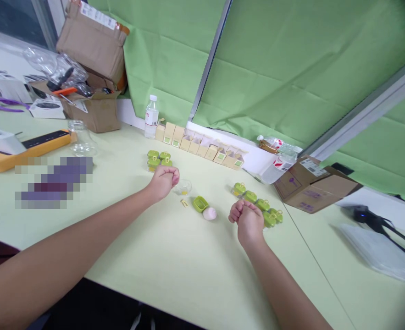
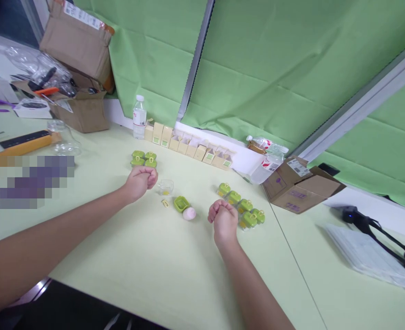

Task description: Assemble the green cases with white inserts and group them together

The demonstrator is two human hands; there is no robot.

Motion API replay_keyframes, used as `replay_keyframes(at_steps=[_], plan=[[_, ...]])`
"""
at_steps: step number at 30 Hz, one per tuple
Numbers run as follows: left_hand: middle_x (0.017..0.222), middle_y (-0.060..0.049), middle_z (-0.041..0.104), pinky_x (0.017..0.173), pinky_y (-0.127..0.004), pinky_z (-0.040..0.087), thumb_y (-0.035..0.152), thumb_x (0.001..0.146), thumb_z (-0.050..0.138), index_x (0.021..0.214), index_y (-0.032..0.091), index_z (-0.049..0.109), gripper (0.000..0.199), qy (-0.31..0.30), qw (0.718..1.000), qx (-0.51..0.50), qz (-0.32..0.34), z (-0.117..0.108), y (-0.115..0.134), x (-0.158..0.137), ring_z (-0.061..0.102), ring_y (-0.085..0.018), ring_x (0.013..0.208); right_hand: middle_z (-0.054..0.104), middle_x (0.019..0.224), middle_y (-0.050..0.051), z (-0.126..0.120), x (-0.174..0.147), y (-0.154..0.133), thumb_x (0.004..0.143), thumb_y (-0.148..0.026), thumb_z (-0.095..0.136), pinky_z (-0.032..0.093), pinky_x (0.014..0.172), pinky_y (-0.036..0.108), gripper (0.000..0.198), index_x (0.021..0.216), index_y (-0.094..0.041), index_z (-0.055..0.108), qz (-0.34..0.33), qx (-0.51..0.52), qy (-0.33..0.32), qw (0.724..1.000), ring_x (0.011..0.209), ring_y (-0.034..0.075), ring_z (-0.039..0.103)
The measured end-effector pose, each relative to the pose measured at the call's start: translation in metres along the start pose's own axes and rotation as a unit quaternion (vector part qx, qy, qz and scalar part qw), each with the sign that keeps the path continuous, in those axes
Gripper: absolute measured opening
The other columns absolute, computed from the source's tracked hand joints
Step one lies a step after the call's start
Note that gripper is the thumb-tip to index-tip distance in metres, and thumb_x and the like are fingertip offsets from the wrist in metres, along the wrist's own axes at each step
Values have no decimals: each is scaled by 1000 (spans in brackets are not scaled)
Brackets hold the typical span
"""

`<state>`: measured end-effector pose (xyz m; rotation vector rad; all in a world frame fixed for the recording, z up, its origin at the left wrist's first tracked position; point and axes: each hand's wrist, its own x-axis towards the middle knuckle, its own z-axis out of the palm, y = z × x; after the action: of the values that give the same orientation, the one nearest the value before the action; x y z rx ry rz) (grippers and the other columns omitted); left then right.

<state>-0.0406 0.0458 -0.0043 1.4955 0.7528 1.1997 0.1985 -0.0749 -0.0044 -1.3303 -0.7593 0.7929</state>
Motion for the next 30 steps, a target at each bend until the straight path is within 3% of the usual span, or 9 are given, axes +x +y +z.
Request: replay_keyframes(at_steps=[2,6,10,12,14,22,25,27,30], plan=[[44,3,31,46,-25,21,17,57,39,47,20,37,11,-61,998,32,7,1,5,-5,27,-10,43,39,45,-7,0,0,0,53,-19,44,28,40,24,4,52,-23,44,-19,-23,-9,1000,38,9,32],[54,1,53,54,-27,28,11,62,49,56,19,56,13,-171,972,154,53,0,18,-17,43,-15,54,54,56,-2,2,-1,2,60,-16,48,40,56,28,11,57,-21,58,-71,-91,-51,992,56,15,49],[91,-2,71,63,-29,35,11,77,52,85,24,69,23,-265,867,399,136,-2,22,-24,61,-20,78,64,72,1,5,-4,6,75,-20,52,44,75,32,15,68,-22,65,-113,-184,-97,972,77,20,58],[97,-2,72,66,-29,37,11,78,54,91,25,70,24,-284,838,443,143,-2,19,-24,63,-21,83,66,78,1,5,-6,8,81,-23,49,44,79,33,18,74,-23,65,-129,-236,-113,956,82,22,60],[92,-2,72,66,-29,37,10,78,56,87,25,71,23,-290,830,455,143,-1,14,-23,64,-21,82,66,81,1,5,-7,9,84,-23,46,44,80,33,20,77,-24,65,-137,-262,-124,947,86,22,61],[86,-1,70,62,-27,34,8,78,55,78,22,65,17,-288,834,447,145,2,19,-22,61,-18,76,68,87,2,6,-9,8,88,-24,48,46,81,34,17,84,-23,65,-158,-295,-116,935,87,22,62],[86,0,68,64,-26,36,15,81,57,82,22,64,10,-255,879,375,145,10,30,-27,59,-16,74,69,93,4,8,-14,3,89,-32,58,47,85,36,12,94,-22,64,-214,-294,-112,925,90,23,63],[77,2,64,59,-25,35,23,83,60,87,22,62,4,-219,916,317,111,19,35,-32,54,-13,63,70,98,6,10,-19,-1,87,-35,65,47,89,37,16,98,-23,66,-258,-302,-137,908,95,24,64],[64,5,55,53,-24,33,29,84,61,89,22,60,8,-189,944,259,78,34,36,-40,46,-11,53,72,96,5,15,-27,-6,88,-35,68,49,89,38,12,96,-26,69,-295,-291,-176,893,95,25,65]])
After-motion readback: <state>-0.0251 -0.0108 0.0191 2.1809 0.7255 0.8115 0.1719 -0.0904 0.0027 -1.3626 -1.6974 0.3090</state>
